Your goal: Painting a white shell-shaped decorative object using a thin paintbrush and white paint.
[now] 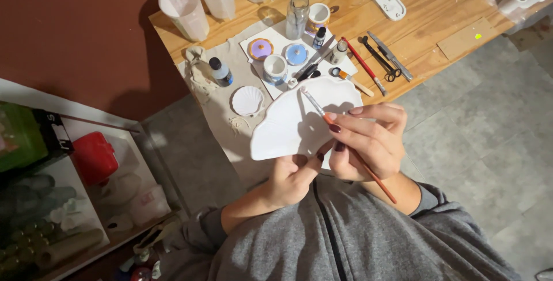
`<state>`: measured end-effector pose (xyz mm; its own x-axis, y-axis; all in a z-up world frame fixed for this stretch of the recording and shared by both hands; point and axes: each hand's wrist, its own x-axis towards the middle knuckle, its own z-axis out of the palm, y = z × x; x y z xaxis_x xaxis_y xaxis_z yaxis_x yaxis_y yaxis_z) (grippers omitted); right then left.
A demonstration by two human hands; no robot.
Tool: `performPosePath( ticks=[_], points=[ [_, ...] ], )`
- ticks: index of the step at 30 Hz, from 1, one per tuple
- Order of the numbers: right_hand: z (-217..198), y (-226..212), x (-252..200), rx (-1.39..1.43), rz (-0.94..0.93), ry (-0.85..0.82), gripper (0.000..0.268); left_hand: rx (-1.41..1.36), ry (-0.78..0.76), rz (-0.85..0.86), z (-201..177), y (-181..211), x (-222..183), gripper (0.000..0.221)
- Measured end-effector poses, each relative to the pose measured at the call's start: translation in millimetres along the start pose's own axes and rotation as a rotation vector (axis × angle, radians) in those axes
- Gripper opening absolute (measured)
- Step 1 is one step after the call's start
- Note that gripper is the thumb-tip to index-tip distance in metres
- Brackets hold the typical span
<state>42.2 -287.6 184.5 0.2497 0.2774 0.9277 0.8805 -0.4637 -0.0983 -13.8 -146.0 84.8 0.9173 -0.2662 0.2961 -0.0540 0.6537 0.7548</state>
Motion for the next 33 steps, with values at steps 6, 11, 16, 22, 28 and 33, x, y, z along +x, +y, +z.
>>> performPosePath(
  ticks=[6, 11, 16, 22, 28, 33],
  points=[
    [-2, -1, -1, -0.011, -0.006, 0.010, 0.021, 0.024, -0.031, 0.023, -2, -1, -4, 0.031],
    [-3, -2, -1, -0.020, 0.010, 0.033, 0.022, 0.011, -0.010, 0.006, 3, 0, -5, 0.034],
    [-5, 0, -4, -0.005, 0.000, 0.016, 0.022, 0.046, -0.016, 0.013, 8, 9, -2, 0.036],
    [-9, -3, -3, -0.014, -0.001, -0.003, 0.021, -0.026, 0.010, -0.011, 7, 2, -5, 0.039],
    [-11, -2, -6, -0.034, 0.040, 0.043, 0.020, 0.100, -0.033, -0.032, 13, 18, -3, 0.041],
    [-14, -2, -4, -0.032, 0.015, 0.028, 0.020, 0.090, -0.032, 0.005, 5, 0, -9, 0.048]
  ],
)
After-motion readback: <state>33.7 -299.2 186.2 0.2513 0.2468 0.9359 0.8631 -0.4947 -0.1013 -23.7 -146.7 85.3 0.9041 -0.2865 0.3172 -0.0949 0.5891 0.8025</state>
